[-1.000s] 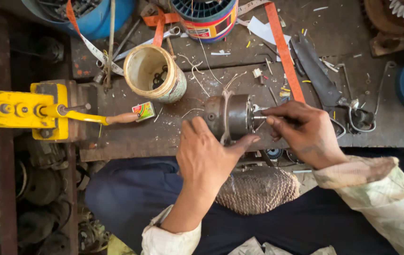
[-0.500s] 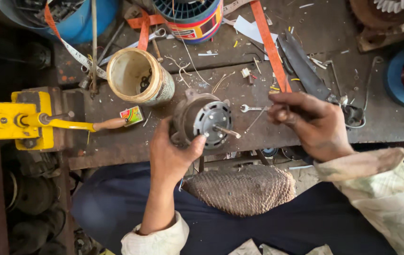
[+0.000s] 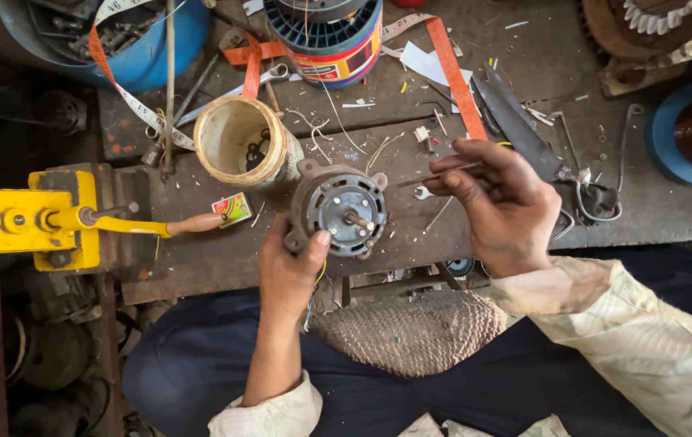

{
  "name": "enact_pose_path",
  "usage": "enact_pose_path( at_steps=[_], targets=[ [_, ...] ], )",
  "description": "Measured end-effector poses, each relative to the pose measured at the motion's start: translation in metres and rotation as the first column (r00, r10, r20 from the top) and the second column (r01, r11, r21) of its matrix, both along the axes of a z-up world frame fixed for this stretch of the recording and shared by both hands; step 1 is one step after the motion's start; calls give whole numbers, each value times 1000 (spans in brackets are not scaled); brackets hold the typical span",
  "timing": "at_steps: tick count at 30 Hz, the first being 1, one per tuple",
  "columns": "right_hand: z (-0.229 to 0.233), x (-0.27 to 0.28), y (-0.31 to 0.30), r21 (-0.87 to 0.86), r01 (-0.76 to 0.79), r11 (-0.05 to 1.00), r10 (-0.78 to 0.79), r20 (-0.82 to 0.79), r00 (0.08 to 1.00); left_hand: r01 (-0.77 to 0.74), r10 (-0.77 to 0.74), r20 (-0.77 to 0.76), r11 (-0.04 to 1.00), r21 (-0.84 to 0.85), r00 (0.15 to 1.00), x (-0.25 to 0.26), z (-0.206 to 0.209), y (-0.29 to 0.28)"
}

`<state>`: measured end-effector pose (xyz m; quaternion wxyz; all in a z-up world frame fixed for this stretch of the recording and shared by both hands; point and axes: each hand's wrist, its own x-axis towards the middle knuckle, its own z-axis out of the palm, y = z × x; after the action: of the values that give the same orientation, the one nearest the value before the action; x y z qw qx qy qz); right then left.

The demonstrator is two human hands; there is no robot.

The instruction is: The person disassembles a small electric motor, removes the rotor, and uses pliers to adjust the commutator segments. They then reassemble the motor, securing the housing with a wrench and tightening the screws.

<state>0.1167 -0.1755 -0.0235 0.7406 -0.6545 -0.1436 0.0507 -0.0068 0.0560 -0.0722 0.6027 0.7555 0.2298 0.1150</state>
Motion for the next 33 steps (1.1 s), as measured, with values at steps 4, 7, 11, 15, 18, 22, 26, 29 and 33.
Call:
enact_pose_path(
  at_steps=[4, 7, 11, 15, 18, 22, 26, 29, 33],
  targets=[
    [0, -5, 9, -99, -14, 995, 25, 108, 994, 5, -4, -14, 999, 35, 1000, -3, 2, -3],
    [5, -5, 14, -239, 52, 970, -4, 197, 980, -1, 2, -15, 998, 56, 1000, -3, 4, -6],
    [7, -5, 12, -369, 136, 919, 12, 372, 928, -3, 3, 6, 1000, 12, 1000, -3, 5, -5],
    [8, -9, 8, -396, 171, 902, 63, 514, 856, -5, 6, -21, 999, 39, 1000, -2, 7, -8],
    [13, -10, 3, -473, 175, 863, 231, 680, 696, 3, -1, -37, 999, 50, 999, -1, 10, -8],
    [14, -13, 5, -553, 207, 807, 304, 689, 658, 10, -3, -57, 992, 125, 998, -1, 14, -9],
    [13, -12, 5, -609, 205, 766, 276, 601, 750, 16, -8, -71, 993, 117, 997, 0, 15, -9],
    [22, -14, 6, -711, 190, 677, 275, 484, 831, 18, -7, -83, 990, 142, 997, 1, 18, -9],
    [37, -1, 0, -622, 60, 780, 456, 632, 627, 39, -30, -77, 992, 122, 997, 1, 25, -11]
  ],
)
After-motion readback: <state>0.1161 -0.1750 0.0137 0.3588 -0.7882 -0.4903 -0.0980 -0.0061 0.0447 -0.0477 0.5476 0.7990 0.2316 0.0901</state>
